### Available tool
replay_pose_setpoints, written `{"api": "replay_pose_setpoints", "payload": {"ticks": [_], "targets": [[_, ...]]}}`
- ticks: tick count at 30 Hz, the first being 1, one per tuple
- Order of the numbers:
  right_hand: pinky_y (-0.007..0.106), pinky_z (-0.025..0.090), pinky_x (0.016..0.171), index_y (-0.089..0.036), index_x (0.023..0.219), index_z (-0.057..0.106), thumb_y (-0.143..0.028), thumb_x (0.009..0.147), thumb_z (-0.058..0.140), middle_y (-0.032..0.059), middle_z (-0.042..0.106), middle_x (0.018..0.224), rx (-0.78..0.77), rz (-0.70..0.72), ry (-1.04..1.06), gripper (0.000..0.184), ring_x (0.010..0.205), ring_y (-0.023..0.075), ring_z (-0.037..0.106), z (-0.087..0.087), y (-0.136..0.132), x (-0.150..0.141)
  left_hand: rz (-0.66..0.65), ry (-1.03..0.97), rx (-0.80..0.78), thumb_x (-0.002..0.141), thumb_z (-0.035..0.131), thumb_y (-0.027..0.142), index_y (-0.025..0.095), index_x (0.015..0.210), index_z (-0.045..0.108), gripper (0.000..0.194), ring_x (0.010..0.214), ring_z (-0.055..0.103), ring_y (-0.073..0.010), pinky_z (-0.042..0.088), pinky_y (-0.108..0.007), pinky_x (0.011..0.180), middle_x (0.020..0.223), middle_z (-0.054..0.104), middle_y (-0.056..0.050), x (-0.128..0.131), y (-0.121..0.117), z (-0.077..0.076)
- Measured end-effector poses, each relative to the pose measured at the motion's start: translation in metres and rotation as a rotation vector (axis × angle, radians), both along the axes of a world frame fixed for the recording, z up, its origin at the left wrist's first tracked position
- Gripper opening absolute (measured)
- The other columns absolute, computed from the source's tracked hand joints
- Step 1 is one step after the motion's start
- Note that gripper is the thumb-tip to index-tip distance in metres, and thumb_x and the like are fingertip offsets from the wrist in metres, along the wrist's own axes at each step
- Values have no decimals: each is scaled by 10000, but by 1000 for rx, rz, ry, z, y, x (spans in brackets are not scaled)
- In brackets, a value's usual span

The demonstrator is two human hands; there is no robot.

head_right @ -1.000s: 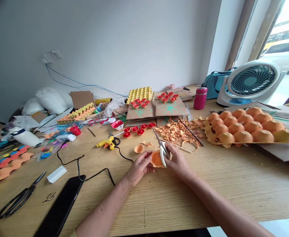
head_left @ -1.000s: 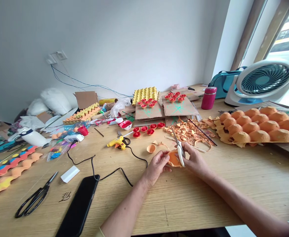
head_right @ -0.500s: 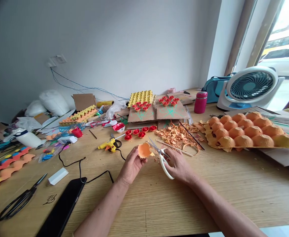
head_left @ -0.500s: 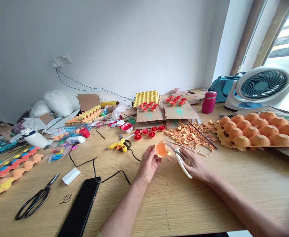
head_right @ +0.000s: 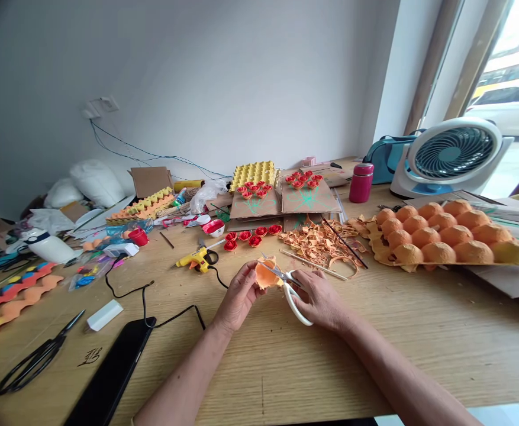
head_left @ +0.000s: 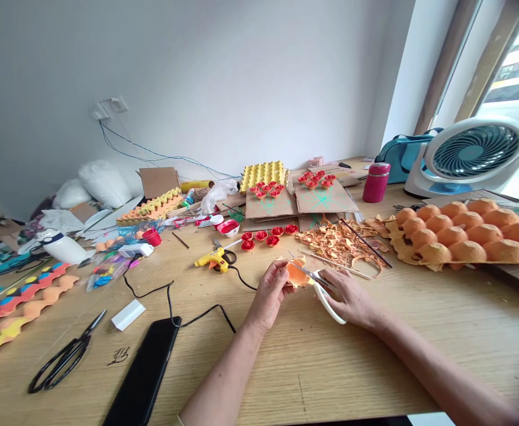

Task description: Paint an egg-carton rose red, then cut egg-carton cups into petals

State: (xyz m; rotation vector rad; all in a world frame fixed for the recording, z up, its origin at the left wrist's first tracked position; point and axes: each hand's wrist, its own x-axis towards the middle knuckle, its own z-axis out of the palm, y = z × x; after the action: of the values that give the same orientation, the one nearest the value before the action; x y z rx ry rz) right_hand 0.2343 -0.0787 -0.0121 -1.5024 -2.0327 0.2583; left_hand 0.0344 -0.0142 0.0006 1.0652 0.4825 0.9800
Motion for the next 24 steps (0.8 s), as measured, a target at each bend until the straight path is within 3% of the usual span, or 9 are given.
{"api": "replay_pose_setpoints", "payload": {"ticks": [7,14,24], "targets": [[372,385,818,-207,933,535,-370,962,480,53,649,910,12,0,-20,174,834,207,568,-1,-1,0,-52,53,-4,783,763,463,192,1021,606,393,796,590,-107,501,-227,663,1100,646,-47,-1,-2,4],[362,392,812,-212,905,522,-368,963,475,32,629,860,40,10,-30,173,795,194,559,-3,0,0,-56,80,3,780,760,479,182,1016,598,413,764,582,-100,509,-223,661,981,644,-28,-2,-3,6],[324,395,719,-219,777,487,-348,957,470,21,604,729,74,25,-29,222,702,177,528,0,0,-2,-60,75,25,814,732,447,186,1006,628,341,793,590,-110,528,-226,678,1006,644,-36,-4,-1,8]]}}
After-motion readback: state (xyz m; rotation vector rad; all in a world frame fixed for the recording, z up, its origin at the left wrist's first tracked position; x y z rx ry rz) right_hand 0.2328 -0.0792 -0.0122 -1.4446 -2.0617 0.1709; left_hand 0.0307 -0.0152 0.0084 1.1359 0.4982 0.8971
